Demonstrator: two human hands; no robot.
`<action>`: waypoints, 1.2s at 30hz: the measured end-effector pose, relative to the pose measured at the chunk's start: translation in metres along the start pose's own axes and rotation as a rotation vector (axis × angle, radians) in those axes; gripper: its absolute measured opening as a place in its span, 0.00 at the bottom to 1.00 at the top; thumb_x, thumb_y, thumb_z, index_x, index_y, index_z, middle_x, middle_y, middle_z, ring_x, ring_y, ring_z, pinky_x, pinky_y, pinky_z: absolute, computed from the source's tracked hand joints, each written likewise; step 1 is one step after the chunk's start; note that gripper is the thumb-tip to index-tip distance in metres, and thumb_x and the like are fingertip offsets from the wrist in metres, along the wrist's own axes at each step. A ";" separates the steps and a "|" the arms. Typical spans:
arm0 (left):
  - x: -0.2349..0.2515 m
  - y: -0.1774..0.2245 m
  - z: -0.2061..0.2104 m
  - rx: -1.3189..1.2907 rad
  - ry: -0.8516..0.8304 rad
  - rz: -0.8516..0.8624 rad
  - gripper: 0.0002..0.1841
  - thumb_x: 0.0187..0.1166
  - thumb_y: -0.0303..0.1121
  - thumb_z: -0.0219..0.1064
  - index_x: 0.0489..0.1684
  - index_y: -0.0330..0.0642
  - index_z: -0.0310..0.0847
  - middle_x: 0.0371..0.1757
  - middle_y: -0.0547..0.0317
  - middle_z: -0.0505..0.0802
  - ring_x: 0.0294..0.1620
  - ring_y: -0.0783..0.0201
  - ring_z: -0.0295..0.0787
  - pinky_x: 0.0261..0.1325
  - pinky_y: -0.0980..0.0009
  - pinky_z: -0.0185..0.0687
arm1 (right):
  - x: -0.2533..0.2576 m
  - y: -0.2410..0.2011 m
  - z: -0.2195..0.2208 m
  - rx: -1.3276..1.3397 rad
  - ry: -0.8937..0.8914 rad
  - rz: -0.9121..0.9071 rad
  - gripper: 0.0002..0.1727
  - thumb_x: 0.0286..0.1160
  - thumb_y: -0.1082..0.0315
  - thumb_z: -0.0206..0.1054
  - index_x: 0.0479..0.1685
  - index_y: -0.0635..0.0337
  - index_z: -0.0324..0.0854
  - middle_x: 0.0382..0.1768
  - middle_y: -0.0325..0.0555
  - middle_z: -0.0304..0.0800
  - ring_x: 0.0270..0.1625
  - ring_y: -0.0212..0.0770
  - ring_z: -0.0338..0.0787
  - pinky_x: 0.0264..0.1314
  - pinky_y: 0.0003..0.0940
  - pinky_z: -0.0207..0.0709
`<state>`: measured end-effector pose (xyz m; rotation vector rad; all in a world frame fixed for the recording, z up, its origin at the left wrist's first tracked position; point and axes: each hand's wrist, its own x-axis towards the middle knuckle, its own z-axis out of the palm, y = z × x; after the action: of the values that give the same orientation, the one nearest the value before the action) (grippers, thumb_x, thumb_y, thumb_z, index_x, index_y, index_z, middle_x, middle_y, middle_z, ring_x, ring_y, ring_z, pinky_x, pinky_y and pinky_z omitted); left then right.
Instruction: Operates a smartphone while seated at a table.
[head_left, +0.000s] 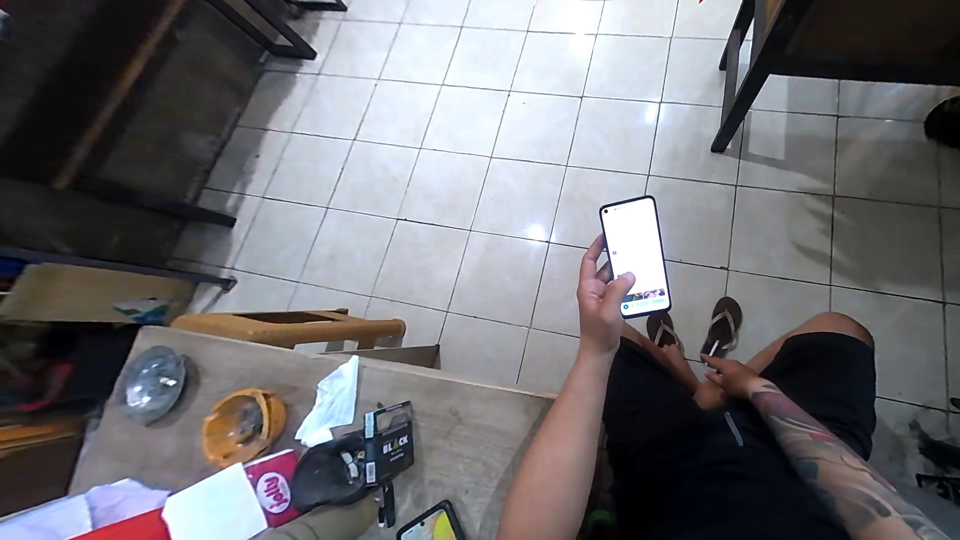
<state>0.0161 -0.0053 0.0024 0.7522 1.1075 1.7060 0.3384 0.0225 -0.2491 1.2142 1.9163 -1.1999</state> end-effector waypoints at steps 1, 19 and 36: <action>0.000 0.001 0.001 0.011 0.023 -0.003 0.34 0.84 0.29 0.60 0.92 0.60 0.55 0.66 0.45 0.89 0.52 0.53 0.94 0.50 0.55 0.93 | 0.000 -0.001 0.000 0.004 -0.004 0.004 0.33 0.90 0.53 0.55 0.93 0.45 0.59 0.80 0.56 0.78 0.81 0.58 0.78 0.85 0.62 0.66; -0.001 -0.001 -0.001 0.024 0.032 0.011 0.30 0.89 0.34 0.50 0.92 0.61 0.57 0.71 0.47 0.87 0.56 0.54 0.93 0.51 0.54 0.92 | 0.000 -0.003 -0.004 0.034 0.026 -0.001 0.33 0.90 0.52 0.56 0.94 0.45 0.58 0.79 0.56 0.79 0.80 0.57 0.79 0.85 0.60 0.66; 0.004 -0.003 -0.006 -0.073 -0.016 0.031 0.31 0.88 0.46 0.42 0.94 0.60 0.55 0.77 0.47 0.83 0.64 0.54 0.89 0.60 0.52 0.88 | -0.158 -0.173 -0.126 1.021 0.611 -1.217 0.34 0.86 0.42 0.58 0.88 0.44 0.68 0.83 0.45 0.75 0.72 0.44 0.84 0.75 0.41 0.78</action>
<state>0.0110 -0.0034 -0.0022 0.7394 1.0223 1.7544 0.2495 0.0415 0.0011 0.7454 2.6990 -2.9667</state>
